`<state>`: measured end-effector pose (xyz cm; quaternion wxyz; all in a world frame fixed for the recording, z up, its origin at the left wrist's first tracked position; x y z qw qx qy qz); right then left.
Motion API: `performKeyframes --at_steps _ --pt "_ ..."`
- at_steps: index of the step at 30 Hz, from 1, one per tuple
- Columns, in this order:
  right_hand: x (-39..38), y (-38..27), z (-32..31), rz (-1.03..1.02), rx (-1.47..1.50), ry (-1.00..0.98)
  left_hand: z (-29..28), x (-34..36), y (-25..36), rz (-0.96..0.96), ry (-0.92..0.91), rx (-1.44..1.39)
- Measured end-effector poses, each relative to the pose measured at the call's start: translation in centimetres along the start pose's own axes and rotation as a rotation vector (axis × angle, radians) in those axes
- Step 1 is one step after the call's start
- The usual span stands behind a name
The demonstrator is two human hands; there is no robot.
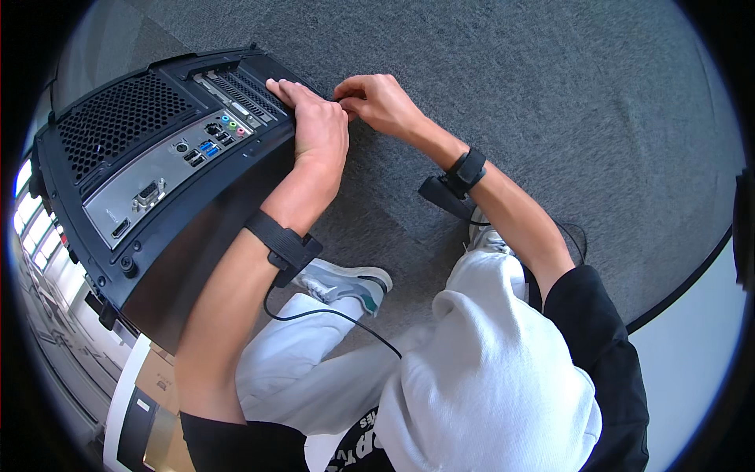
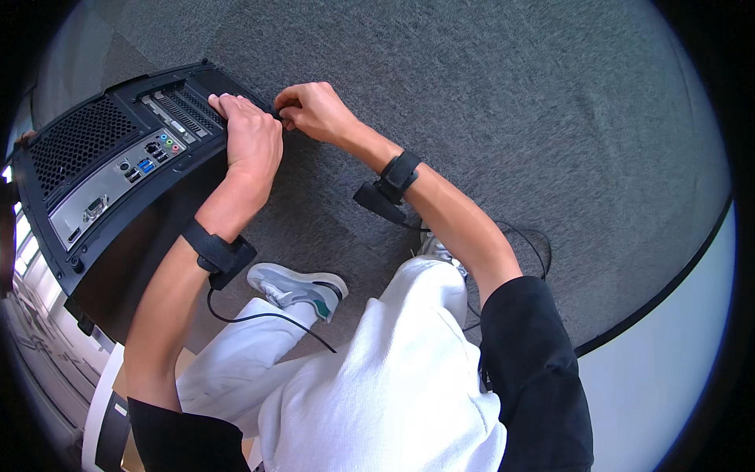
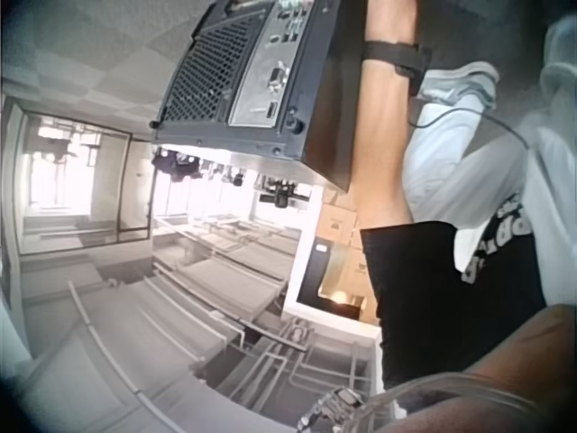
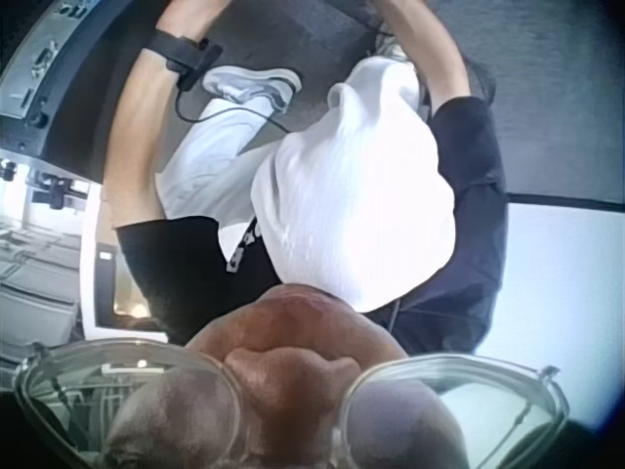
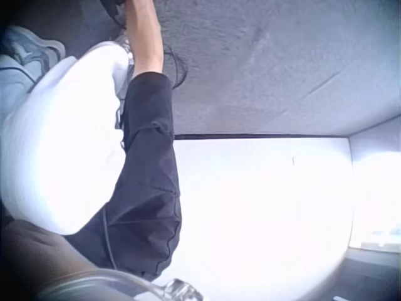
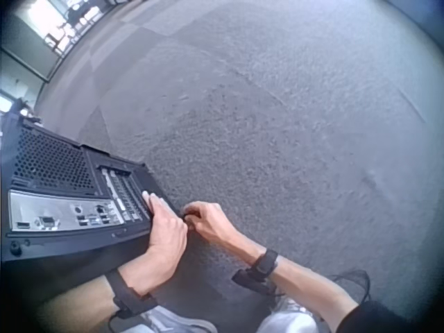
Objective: Opening a computer case and adjusting internal components or cables by hand.
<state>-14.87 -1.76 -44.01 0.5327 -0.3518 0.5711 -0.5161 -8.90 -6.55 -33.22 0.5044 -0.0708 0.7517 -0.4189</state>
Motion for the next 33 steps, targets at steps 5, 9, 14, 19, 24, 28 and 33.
performKeyframes --at_steps 5,9,14,19,24,28,33 --pt "0.1 0.0 0.5 -0.008 -0.036 0.026 0.4 -0.1 0.1 -0.008 0.046 -0.017" --pt "-0.1 -0.1 0.6 -0.053 -0.034 0.104 0.1 0.0 -0.1 -0.017 0.021 -0.015" --pt "-0.9 -0.3 0.6 0.058 0.053 0.073 0.4 -0.2 -0.3 -0.061 0.135 0.001" --pt "-0.9 0.1 0.9 0.081 0.142 0.127 -0.2 0.9 -1.7 0.036 0.030 -0.173" --pt "-0.7 0.4 0.5 0.084 0.121 0.077 -0.8 0.9 -2.2 0.046 0.082 -0.318" --pt "-0.6 0.7 0.5 -0.148 -0.088 0.151 -0.6 1.3 -2.4 0.038 0.104 -0.327" --pt "-0.4 0.9 0.5 -0.220 -0.104 0.140 -0.2 1.3 -2.7 0.061 0.063 -0.368"
Point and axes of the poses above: each hand's wrist, its own x-axis towards the middle knuckle, its own z-axis out of the palm, y = z × x, the point moved 2 cm from there along x, towards the middle knuckle, and after that the axes turned 4 degrees about -y, right-handed, at the moved point
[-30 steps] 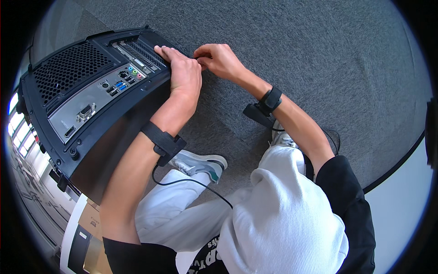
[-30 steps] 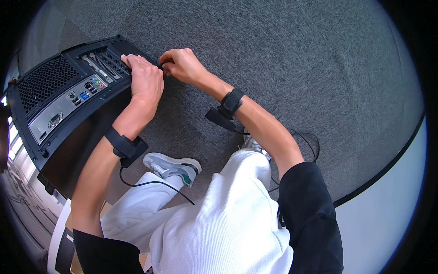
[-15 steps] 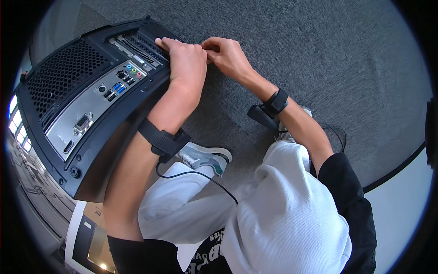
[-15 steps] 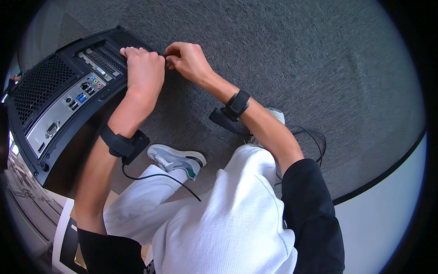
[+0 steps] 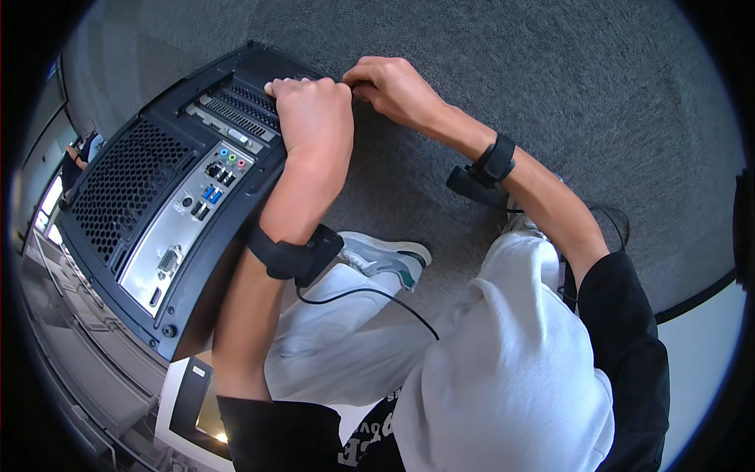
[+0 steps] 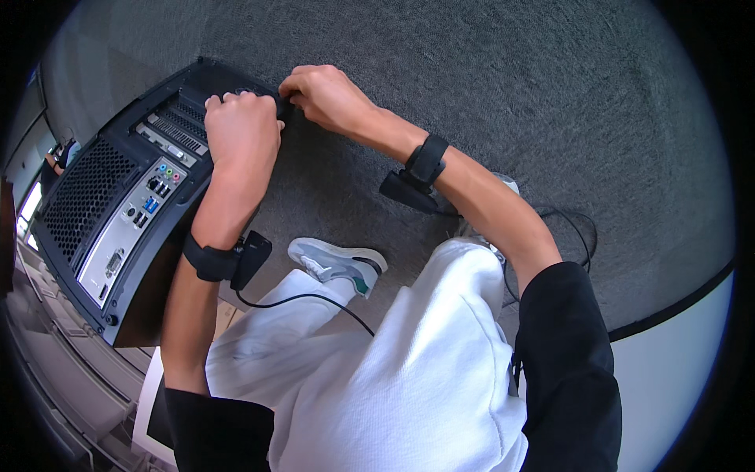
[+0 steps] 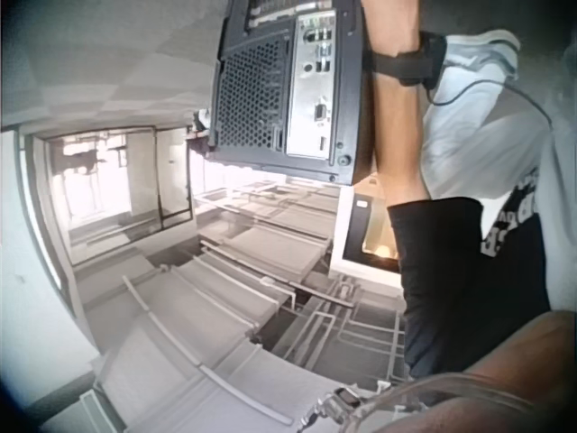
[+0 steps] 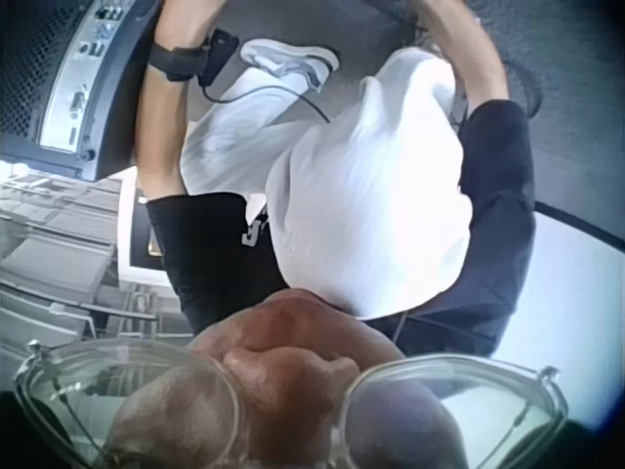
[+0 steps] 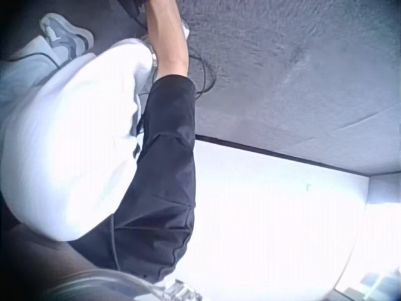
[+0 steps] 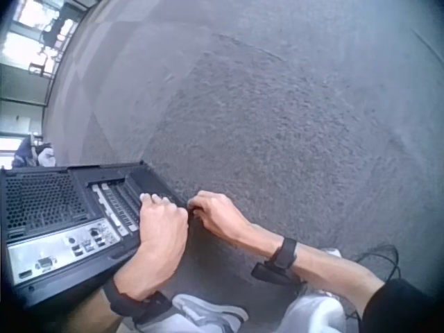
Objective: Opening a computer case and adjusting internal components or cables by hand.
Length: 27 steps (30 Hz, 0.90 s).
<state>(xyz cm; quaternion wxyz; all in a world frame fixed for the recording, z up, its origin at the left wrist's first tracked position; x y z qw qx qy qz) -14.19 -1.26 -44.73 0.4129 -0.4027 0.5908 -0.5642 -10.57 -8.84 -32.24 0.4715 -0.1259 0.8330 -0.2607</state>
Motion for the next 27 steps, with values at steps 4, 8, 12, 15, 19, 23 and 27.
performKeyframes --at_steps 4,8,12,15,19,23,27 --pt "0.1 0.1 -0.4 0.088 0.067 0.012 0.3 0.1 -0.3 0.003 0.059 -0.004" --pt "-0.7 0.2 -0.7 0.182 0.046 0.075 0.3 -0.1 -0.1 0.022 0.059 0.062" --pt "-0.9 -0.3 -1.0 0.231 0.129 0.079 -0.3 -0.1 -0.1 0.018 0.112 0.026" --pt "-0.6 -0.1 -0.8 0.245 0.146 0.076 -0.6 -0.2 0.1 0.023 0.144 0.019" --pt "-0.5 -0.1 -0.4 0.217 0.186 0.058 0.0 -0.4 0.4 0.015 0.174 0.073" --pt "-0.4 -0.1 -0.2 0.165 0.138 0.044 0.1 -0.5 0.6 -0.003 0.250 0.112" --pt "0.0 -0.5 -0.1 0.027 0.016 0.030 0.6 -0.7 0.4 -0.009 0.311 0.136"
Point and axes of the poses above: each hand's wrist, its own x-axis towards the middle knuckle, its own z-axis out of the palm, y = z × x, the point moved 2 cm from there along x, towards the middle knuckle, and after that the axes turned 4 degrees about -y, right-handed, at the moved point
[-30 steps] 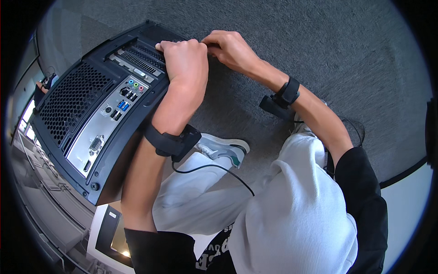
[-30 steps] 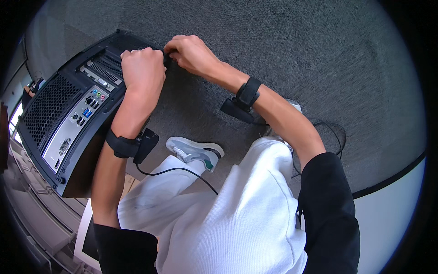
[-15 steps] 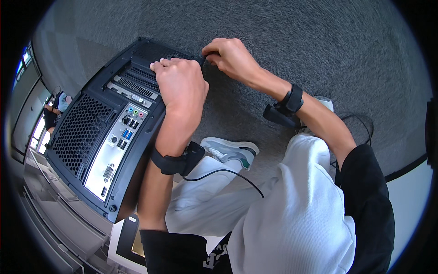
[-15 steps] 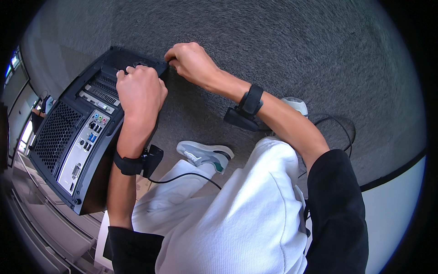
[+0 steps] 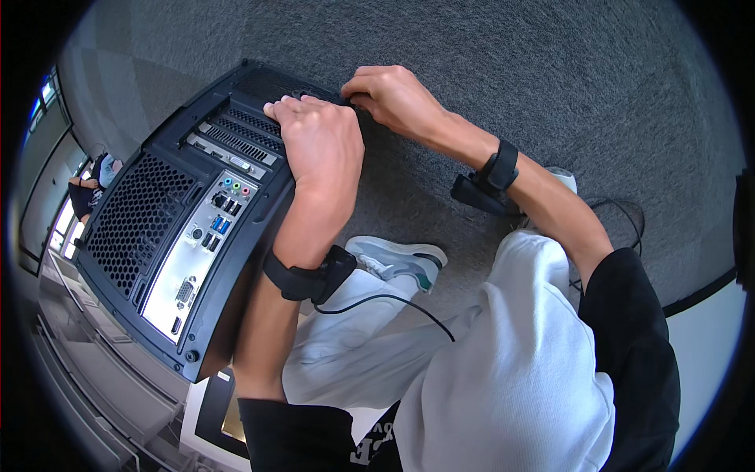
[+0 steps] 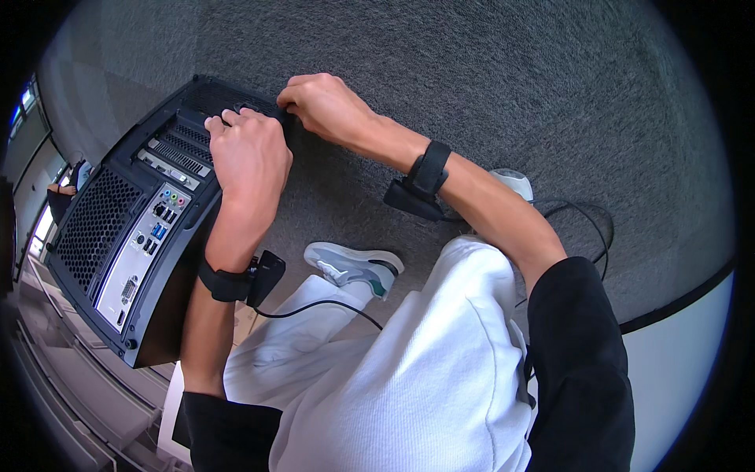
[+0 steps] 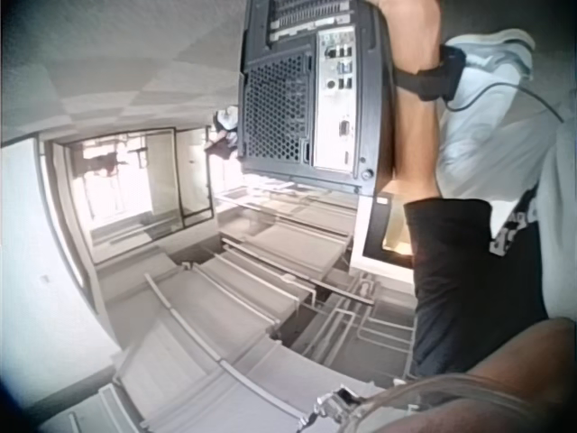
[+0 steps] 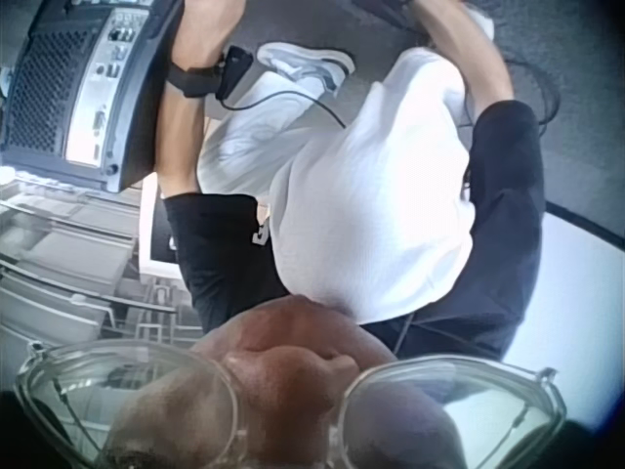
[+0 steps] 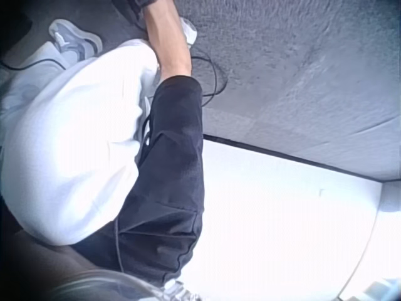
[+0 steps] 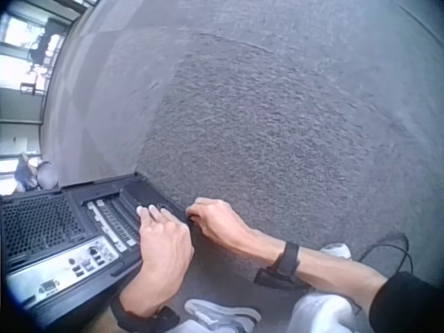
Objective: Opening a computer case and adjusting internal components or cables by hand.
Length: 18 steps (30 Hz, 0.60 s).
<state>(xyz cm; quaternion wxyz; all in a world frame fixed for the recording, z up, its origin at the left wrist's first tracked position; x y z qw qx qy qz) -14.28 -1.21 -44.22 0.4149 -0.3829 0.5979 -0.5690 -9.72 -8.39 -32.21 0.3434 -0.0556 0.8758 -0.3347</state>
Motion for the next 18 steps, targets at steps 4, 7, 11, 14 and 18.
performKeyframes --at_steps 4,7,11,14,18 --pt "0.4 0.0 -0.2 -0.050 -0.080 -0.045 -0.1 0.2 0.1 -0.013 -0.065 -0.023" --pt "0.6 0.0 -0.3 0.003 -0.096 -0.104 -0.2 0.2 0.1 0.011 -0.058 -0.028" --pt "0.9 0.1 -0.2 -0.002 -0.119 -0.118 -0.2 0.3 0.2 0.006 -0.048 -0.027" --pt "1.1 0.4 0.0 0.006 -0.128 -0.102 -0.3 0.3 0.4 0.000 -0.062 -0.026" --pt "1.1 -0.8 -0.6 0.132 -0.012 -0.144 -0.1 0.1 0.5 -0.001 -0.085 -0.017"
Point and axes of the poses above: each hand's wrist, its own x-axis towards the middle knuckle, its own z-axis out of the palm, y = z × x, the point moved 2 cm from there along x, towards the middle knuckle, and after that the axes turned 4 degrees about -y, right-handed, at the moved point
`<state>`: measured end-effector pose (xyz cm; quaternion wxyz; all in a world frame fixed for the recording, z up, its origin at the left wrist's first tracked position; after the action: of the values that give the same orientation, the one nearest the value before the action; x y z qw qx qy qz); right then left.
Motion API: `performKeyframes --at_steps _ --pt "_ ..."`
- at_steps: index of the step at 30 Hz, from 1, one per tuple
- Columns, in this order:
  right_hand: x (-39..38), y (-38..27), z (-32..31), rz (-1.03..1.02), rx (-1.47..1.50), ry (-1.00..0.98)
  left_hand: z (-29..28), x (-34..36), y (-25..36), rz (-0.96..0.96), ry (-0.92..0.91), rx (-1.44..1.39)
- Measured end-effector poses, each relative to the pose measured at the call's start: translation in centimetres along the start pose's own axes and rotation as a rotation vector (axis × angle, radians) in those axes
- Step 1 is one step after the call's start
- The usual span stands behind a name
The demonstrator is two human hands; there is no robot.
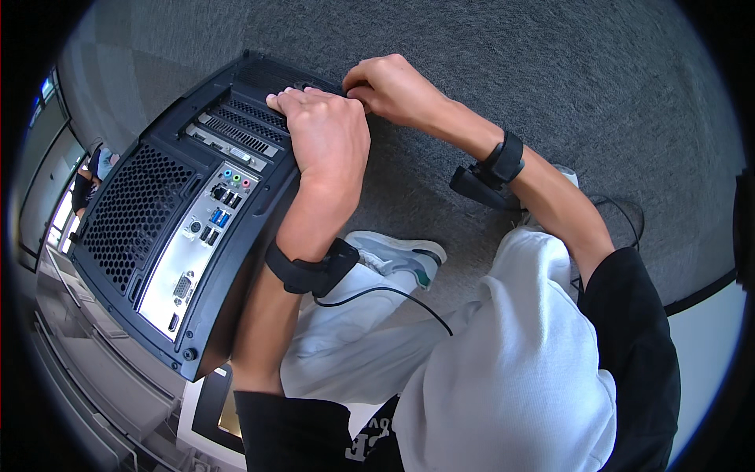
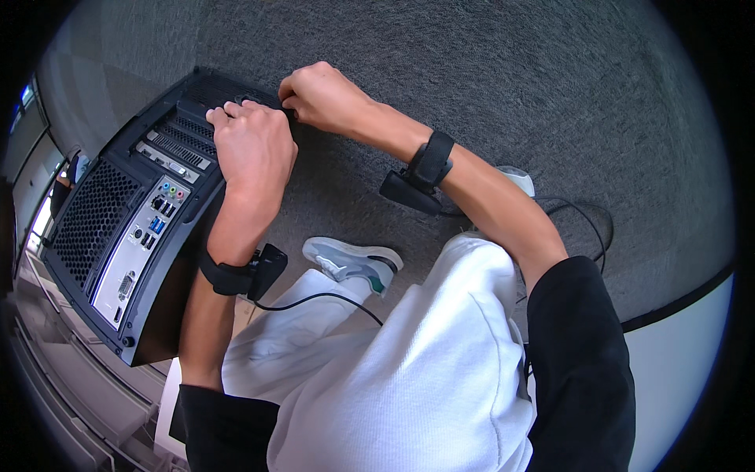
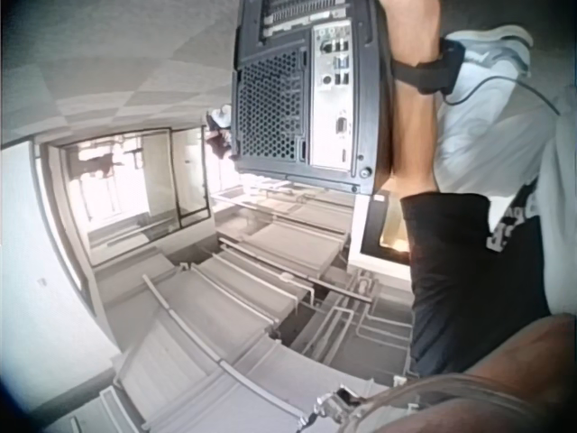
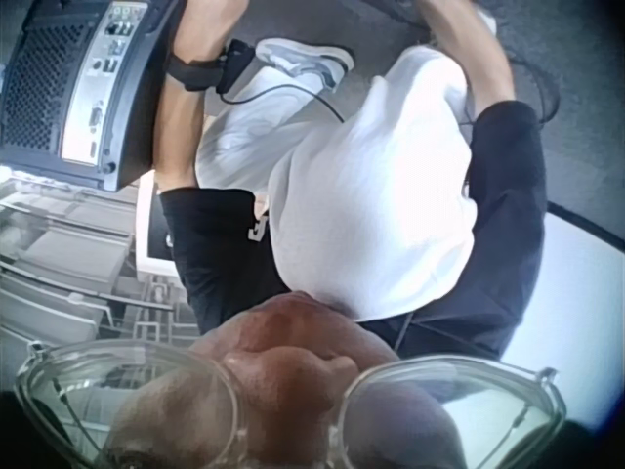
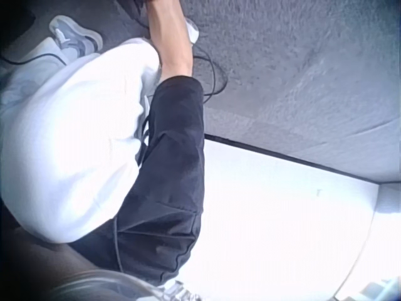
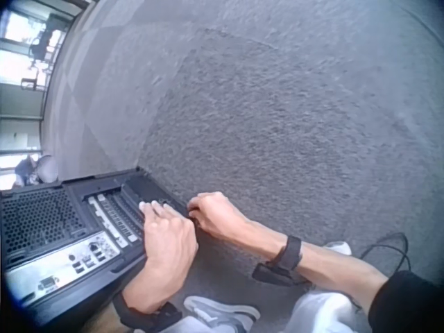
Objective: Opening a computer case and adjusting internal components or cables by hand.
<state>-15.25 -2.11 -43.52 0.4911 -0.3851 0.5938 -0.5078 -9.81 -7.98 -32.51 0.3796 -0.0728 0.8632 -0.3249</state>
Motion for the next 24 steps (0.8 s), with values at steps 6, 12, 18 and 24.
performKeyframes --at_steps 6,12,18,24 --pt "0.1 0.5 0.2 0.087 0.123 -0.008 -0.4 -0.5 0.3 0.005 -0.043 0.080" --pt "0.1 0.4 -0.1 0.032 0.019 0.006 -0.6 -0.8 0.4 0.016 -0.020 0.135" --pt "0.2 0.7 0.2 0.019 -0.082 -0.018 -0.8 -0.9 0.5 0.014 -0.021 0.127" --pt "0.5 1.2 0.5 -0.148 -0.173 0.033 -0.7 -0.7 0.7 0.004 -0.018 0.116"
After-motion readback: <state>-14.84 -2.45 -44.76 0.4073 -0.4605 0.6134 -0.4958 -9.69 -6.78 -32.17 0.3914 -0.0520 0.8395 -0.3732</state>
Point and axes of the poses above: each hand's wrist, its own x-axis towards the middle knuckle, its own z-axis out of the palm, y = z × x, the point moved 2 cm from there along x, towards the middle knuckle, and after that the axes turned 4 degrees about -y, right-handed, at the moved point
